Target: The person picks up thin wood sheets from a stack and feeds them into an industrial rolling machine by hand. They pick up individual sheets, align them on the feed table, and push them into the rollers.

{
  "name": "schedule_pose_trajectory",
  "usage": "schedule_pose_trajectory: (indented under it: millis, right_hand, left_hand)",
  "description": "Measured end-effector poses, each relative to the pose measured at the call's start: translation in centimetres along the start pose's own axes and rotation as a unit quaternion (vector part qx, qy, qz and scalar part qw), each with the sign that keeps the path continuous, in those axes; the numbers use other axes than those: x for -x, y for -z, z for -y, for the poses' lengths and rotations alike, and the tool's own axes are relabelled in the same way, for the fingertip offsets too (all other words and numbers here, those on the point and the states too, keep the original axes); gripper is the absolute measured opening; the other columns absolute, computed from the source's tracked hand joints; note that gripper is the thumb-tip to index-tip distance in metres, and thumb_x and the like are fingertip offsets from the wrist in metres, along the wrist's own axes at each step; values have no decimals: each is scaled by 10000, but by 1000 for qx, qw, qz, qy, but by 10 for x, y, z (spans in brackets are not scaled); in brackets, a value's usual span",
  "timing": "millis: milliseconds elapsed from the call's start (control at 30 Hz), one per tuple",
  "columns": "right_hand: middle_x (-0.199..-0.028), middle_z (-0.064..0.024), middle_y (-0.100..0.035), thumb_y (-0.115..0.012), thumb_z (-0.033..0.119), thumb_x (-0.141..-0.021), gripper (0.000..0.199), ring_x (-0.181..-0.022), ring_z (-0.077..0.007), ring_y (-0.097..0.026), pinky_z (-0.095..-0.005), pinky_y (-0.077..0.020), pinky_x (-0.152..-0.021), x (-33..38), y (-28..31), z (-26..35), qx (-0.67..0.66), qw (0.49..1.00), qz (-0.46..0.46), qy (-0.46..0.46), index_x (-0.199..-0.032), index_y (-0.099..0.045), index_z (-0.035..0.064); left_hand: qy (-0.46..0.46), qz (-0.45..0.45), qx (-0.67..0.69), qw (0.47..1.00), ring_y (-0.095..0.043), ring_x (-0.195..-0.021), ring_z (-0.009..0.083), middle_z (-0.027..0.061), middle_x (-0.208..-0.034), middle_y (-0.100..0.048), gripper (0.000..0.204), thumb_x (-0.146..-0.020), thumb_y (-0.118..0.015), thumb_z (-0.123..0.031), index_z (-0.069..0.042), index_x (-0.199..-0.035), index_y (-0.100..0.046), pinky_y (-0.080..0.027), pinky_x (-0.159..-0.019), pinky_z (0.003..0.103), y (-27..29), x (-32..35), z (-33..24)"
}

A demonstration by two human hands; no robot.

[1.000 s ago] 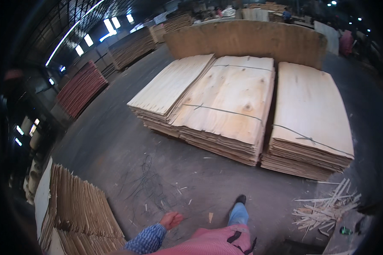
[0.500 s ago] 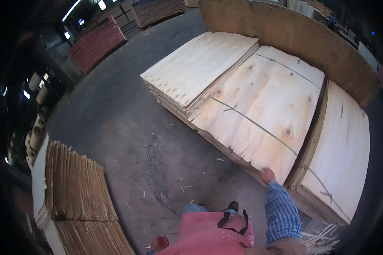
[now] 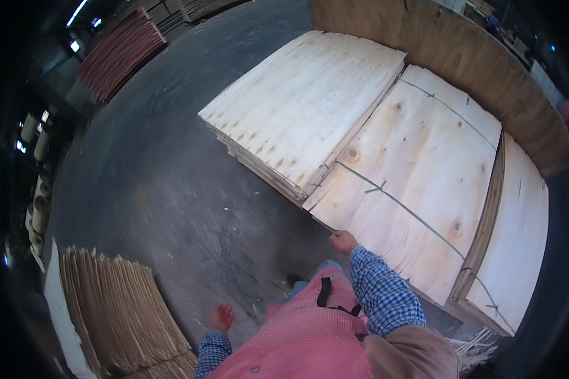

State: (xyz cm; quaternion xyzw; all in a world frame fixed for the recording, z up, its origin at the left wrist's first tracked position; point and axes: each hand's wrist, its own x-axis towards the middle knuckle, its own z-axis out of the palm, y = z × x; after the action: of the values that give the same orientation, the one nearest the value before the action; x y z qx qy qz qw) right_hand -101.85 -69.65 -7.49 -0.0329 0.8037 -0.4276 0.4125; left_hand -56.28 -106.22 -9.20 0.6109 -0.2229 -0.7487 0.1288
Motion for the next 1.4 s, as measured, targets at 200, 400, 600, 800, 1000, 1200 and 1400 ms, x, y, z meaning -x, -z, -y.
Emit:
schedule_pose_trajectory:
  millis: [200, 400, 600, 800, 1000, 1200, 1400]
  right_hand:
    - [-935, -71, -608, -601, 366, -912, 384, -730, -159, -557, -280, -443, -565, -156, 6, 72, -261, 961, -72, -56, -1071, -607, 17]
    - [-974, -127, -656, -711, 289, -870, 422, -776, -251, -626, -413, -511, -658, -298, 2, 125, -525, 819, -230, -38, -1153, -600, -4]
    - [-1142, -180, -666, -744, 188, -846, 466, -1003, -311, -659, -432, -548, -867, -313, 14, 116, -655, 736, -141, -98, -1219, -591, -46]
    - [-1130, -186, -662, -716, 192, -882, 466, -977, -331, -673, -485, -562, -866, -284, 33, 170, -728, 671, -30, -135, -1243, -556, -56]
    - [-1142, -178, -666, -713, 244, -884, 483, -1001, -299, -676, -430, -563, -876, -321, 18, 136, -722, 667, -150, -106, -1222, -574, -72]
    - [-1421, -222, -480, -536, 710, -830, 906, -1363, -285, -403, -398, -234, -1180, -276, 19, 171, -296, 896, -225, -243, -1356, -514, -27]
    - [-1295, -173, -589, -748, 405, -780, 703, -1228, -251, -530, -378, -425, -1022, -258, 20, 196, -509, 808, -280, -95, -1285, -567, -50]
  left_hand:
    - [-70, 34, -118, 990, -606, -1016, 184, 1, -1091, -645, 282, -938, -595, -372, -163, -1126, -622, -500, -797, 350, -126, 2, -145]
    - [8, -13, -42, 999, -625, -974, 194, 28, -1058, -652, 243, -976, -552, -335, -154, -1135, -581, -518, -784, 352, -134, -10, -161]
    - [96, -28, -168, 981, -528, -1145, 216, 54, -1273, -514, 378, -985, -542, -360, -183, -1303, -440, -450, -918, 372, -219, -77, -180]
    - [111, 59, -305, 944, -430, -1315, 239, 80, -1487, -377, 557, -995, -531, -385, -211, -1471, -300, -382, -1052, 393, -292, -207, -259]
    - [113, 241, -503, 822, -578, -1075, 198, 57, -1213, -607, 485, -1027, -409, -451, -172, -1423, -432, -517, -849, 364, -520, -354, -324]
    - [243, 255, -516, 781, -581, -998, 206, 44, -1142, -620, 522, -987, -466, -489, -155, -1388, -464, -519, -830, 373, -642, -315, -229]
    - [292, 276, -533, 745, -584, -921, 213, 32, -1070, -633, 563, -947, -524, -527, -138, -1354, -496, -521, -811, 382, -645, -320, -224]
